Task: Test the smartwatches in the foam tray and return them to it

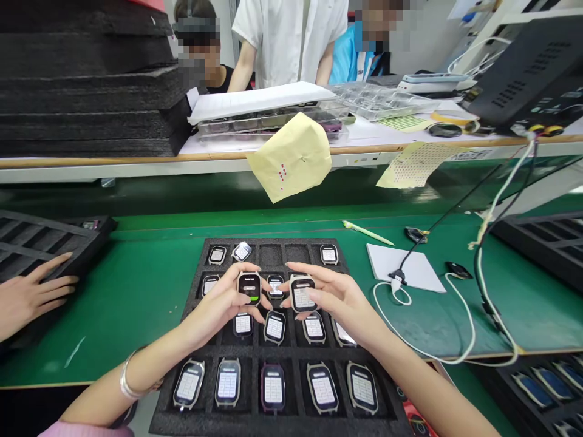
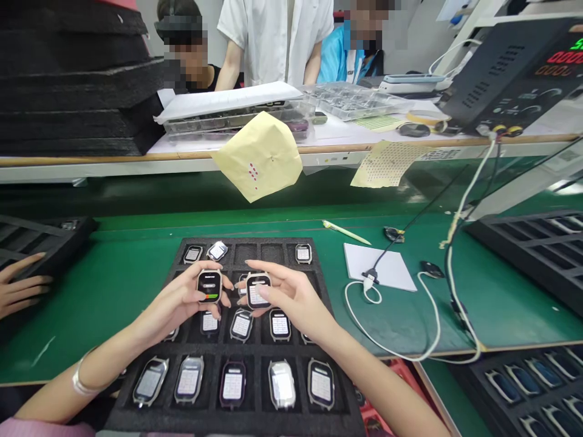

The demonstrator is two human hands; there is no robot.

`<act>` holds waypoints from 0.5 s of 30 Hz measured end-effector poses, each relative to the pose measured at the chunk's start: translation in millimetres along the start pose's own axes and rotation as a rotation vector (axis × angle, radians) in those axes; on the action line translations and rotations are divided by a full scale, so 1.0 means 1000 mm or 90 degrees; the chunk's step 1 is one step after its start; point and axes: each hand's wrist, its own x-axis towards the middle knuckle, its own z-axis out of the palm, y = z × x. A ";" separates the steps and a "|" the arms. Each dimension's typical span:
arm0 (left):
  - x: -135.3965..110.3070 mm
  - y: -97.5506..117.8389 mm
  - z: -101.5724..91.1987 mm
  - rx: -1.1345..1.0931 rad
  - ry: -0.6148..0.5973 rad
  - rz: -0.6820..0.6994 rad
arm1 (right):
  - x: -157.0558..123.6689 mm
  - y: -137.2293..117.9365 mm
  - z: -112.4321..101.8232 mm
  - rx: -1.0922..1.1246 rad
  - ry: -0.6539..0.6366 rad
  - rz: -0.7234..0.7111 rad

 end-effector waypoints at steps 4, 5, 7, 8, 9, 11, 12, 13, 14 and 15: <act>-0.002 -0.003 0.001 0.004 -0.011 -0.010 | -0.005 0.000 0.003 0.013 -0.001 -0.003; -0.003 -0.004 0.002 0.003 -0.015 -0.009 | -0.005 0.001 0.004 0.009 0.004 -0.001; -0.004 -0.005 0.003 0.000 -0.024 -0.004 | -0.006 -0.001 0.007 -0.004 0.014 0.005; -0.005 -0.006 0.003 0.000 -0.029 -0.004 | -0.007 -0.003 0.010 -0.011 0.018 0.009; -0.005 -0.007 0.004 0.001 -0.032 -0.005 | -0.009 -0.006 0.013 -0.014 0.020 0.008; -0.007 -0.010 0.004 0.005 -0.039 -0.005 | -0.019 -0.015 0.021 -0.008 -0.006 -0.004; -0.007 -0.011 0.005 0.010 -0.046 -0.005 | -0.027 -0.020 0.026 -0.005 -0.028 -0.014; -0.008 -0.012 0.005 0.013 -0.053 -0.001 | -0.036 -0.024 0.032 -0.004 -0.066 -0.025; -0.008 -0.014 0.005 0.015 -0.063 0.005 | -0.047 -0.028 0.036 -0.026 -0.096 -0.024; -0.007 -0.015 0.006 0.015 -0.071 0.013 | -0.059 -0.030 0.040 -0.060 -0.097 -0.045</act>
